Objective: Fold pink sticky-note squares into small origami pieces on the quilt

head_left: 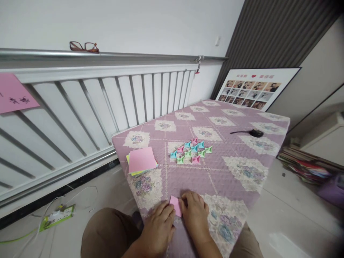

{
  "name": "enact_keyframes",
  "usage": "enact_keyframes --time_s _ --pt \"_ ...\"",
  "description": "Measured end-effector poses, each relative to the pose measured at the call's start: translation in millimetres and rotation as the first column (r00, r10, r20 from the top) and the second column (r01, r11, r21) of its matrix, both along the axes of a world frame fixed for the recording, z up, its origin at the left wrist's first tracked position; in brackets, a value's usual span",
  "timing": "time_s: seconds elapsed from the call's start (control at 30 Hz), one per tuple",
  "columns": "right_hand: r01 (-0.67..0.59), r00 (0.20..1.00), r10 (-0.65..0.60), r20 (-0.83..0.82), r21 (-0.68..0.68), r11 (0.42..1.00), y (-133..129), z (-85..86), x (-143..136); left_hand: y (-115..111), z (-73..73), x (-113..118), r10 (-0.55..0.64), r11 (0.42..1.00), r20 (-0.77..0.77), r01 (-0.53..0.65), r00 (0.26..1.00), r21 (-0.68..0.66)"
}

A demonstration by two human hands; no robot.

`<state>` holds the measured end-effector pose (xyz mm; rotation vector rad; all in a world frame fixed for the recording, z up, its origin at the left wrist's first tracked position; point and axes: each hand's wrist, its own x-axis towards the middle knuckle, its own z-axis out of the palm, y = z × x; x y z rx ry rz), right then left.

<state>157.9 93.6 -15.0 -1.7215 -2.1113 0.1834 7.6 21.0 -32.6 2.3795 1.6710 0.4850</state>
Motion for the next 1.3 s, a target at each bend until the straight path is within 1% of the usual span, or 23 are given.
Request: enact_keyframes --time_s 0.07,0.13,0.2,0.27,0.33,0.4,0.53,0.63,0.73,0.87,0.93,1.03,1.17,1.3 --pt "-0.006 1.0 0.006 -0.005 0.021 1.0 1.4 -3.1 1.1 -0.3 1.2 -1.6 -0.013 1.0 -0.034 0.013 0.999 -0.002" --pt "-0.041 0.999 0.041 -0.008 0.063 0.997 1.6 -7.4 3.3 -0.2 3.7 -2.1 -0.016 1.0 -0.053 0.016 0.998 -0.002" --pt "-0.146 0.989 0.146 0.007 0.124 0.982 -1.0 -12.1 6.6 0.0 4.9 -1.9 -0.019 1.0 -0.067 0.019 0.998 -0.003" --pt "-0.316 0.949 0.31 0.059 0.156 0.936 -6.6 -16.5 10.5 0.1 3.9 -1.8 -0.02 1.0 -0.082 0.02 0.996 -0.006" --pt "-0.478 0.876 0.466 0.123 0.097 0.873 -13.8 -19.8 14.8 0.3 1.0 -2.4 -0.013 1.0 -0.098 0.012 0.995 -0.008" --pt "-0.544 0.829 0.54 0.147 -0.018 0.839 -20.0 -21.6 18.6 0.2 -2.5 -3.7 -0.009 1.0 -0.111 0.008 0.994 -0.01" --pt "-0.554 0.798 0.587 0.137 -0.216 0.804 -24.2 -19.7 23.4 -0.7 -7.8 -5.8 -0.021 1.0 -0.126 0.019 0.992 -0.014" --pt "-0.546 0.797 0.593 0.112 -0.286 0.788 -22.9 -14.7 24.2 -1.5 -9.1 -5.1 0.001 1.0 -0.139 -0.003 0.99 -0.014" --pt "-0.544 0.802 0.59 0.093 -0.297 0.785 -21.2 -7.9 22.8 -2.0 -8.9 -3.8 0.012 1.0 -0.144 -0.012 0.989 -0.002" --pt "-0.535 0.81 0.578 0.096 -0.28 0.797 -16.7 2.5 19.6 -2.6 -9.5 -4.2 0.025 0.998 -0.143 -0.017 0.989 0.057" --pt "-0.549 0.801 0.59 0.106 -0.264 0.793 -12.8 7.3 18.7 -2.6 -10.6 -4.7 0.026 0.996 -0.142 -0.013 0.99 0.086" --pt "-0.58 0.773 0.622 0.125 -0.256 0.773 -5.9 12.7 18.2 -2.1 -11.6 -4.6 0.033 0.995 -0.134 -0.019 0.99 0.103" --pt "-0.597 0.753 0.643 0.141 -0.265 0.757 2.7 16.1 15.9 -1.2 -8.8 -3.7 0.034 0.996 -0.117 -0.025 0.993 0.082" --pt "-0.569 0.773 0.615 0.156 -0.256 0.781 6.0 12.6 15.0 -1.3 -3.1 -3.8 0.038 0.998 -0.107 -0.033 0.994 0.045"
